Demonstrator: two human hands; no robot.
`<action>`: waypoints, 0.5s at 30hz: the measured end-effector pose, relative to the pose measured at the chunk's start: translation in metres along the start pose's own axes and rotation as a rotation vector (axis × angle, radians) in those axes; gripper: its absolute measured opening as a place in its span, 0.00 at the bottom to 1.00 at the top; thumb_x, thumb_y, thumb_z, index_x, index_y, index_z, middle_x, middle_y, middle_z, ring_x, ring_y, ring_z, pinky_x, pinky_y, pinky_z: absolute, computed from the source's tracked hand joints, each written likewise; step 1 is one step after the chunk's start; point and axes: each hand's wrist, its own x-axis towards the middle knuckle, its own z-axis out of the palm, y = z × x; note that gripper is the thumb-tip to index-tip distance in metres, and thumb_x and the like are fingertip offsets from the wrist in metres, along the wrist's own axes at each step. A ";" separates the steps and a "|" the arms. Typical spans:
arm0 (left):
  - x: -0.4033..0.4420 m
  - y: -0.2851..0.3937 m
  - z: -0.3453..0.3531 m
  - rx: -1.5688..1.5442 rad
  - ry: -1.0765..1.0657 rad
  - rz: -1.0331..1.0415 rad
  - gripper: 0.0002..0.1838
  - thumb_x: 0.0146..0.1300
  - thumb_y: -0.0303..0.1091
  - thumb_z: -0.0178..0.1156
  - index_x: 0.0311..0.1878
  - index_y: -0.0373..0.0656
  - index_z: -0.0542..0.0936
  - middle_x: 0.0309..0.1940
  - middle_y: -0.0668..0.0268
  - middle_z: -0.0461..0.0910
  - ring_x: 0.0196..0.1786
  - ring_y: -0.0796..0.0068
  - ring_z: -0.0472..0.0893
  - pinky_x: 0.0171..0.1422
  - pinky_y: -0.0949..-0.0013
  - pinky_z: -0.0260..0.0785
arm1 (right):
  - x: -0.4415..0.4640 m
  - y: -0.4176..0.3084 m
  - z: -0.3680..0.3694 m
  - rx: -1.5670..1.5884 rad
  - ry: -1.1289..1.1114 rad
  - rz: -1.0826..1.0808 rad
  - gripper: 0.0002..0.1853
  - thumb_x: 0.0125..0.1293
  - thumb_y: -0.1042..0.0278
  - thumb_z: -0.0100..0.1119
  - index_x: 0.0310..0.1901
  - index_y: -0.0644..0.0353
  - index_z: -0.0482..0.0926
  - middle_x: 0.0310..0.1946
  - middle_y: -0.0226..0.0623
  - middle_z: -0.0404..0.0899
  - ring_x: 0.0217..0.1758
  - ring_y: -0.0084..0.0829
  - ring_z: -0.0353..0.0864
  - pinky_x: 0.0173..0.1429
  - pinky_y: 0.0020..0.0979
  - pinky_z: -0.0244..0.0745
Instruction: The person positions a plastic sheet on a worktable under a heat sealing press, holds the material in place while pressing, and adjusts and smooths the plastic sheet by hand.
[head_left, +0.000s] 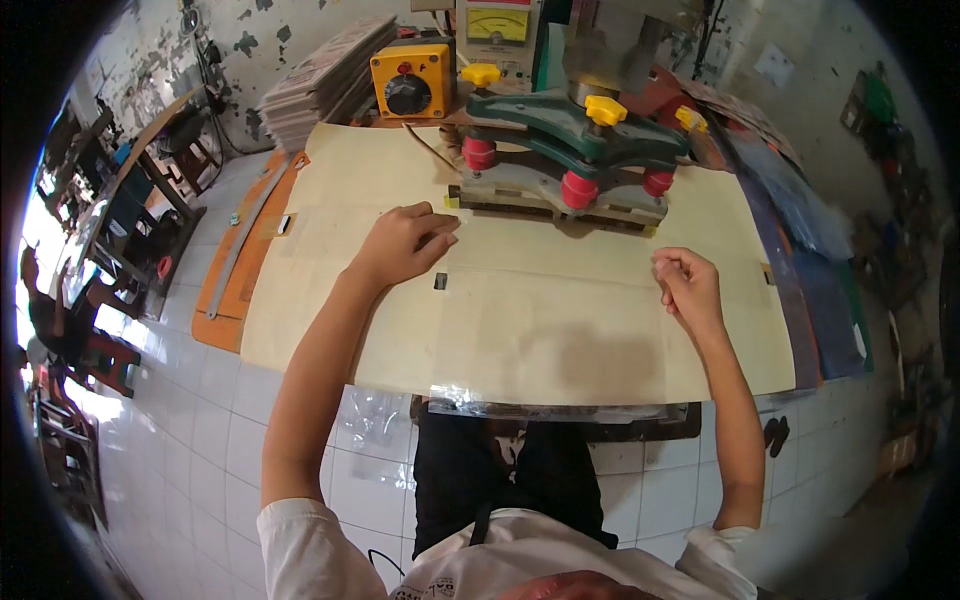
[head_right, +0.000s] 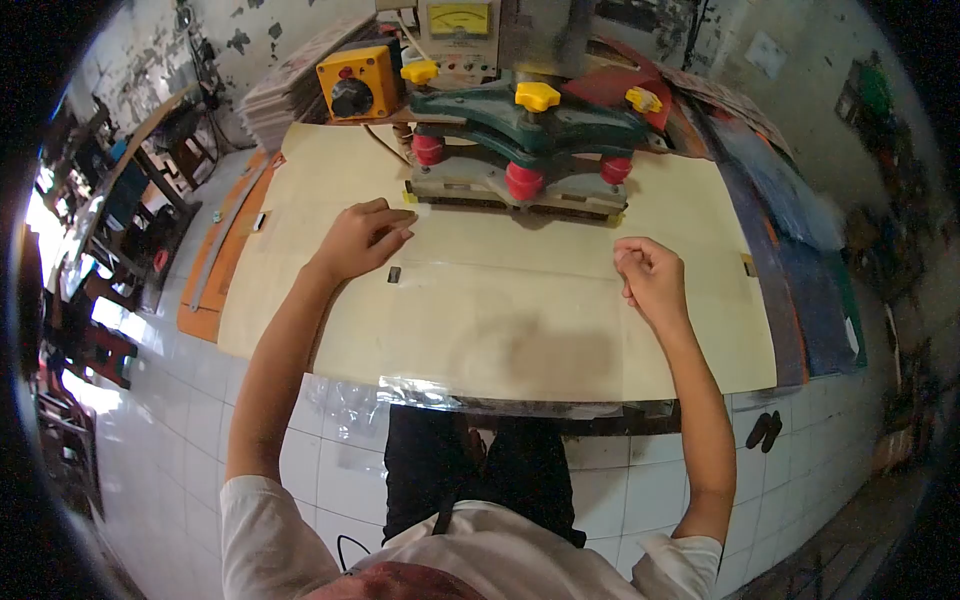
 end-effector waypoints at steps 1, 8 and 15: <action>-0.001 -0.003 0.001 0.050 0.006 0.026 0.15 0.64 0.35 0.64 0.51 0.42 0.88 0.33 0.56 0.81 0.34 0.55 0.81 0.41 0.57 0.74 | -0.003 -0.001 -0.001 0.027 0.045 -0.008 0.09 0.70 0.72 0.62 0.46 0.67 0.84 0.26 0.27 0.79 0.19 0.14 0.71 0.19 0.20 0.65; -0.005 0.016 -0.018 0.241 -0.079 -0.045 0.22 0.62 0.38 0.66 0.60 0.45 0.83 0.34 0.58 0.83 0.38 0.55 0.84 0.46 0.55 0.76 | -0.052 -0.010 -0.026 -0.389 0.186 -0.363 0.10 0.68 0.72 0.65 0.47 0.67 0.86 0.27 0.27 0.80 0.27 0.15 0.71 0.31 0.22 0.68; -0.067 0.068 -0.051 0.198 -0.003 -0.067 0.28 0.63 0.41 0.66 0.65 0.42 0.77 0.50 0.52 0.82 0.51 0.48 0.82 0.56 0.52 0.75 | -0.091 0.014 -0.086 -0.308 0.257 -0.276 0.10 0.68 0.73 0.65 0.47 0.67 0.86 0.28 0.25 0.80 0.28 0.14 0.70 0.34 0.21 0.68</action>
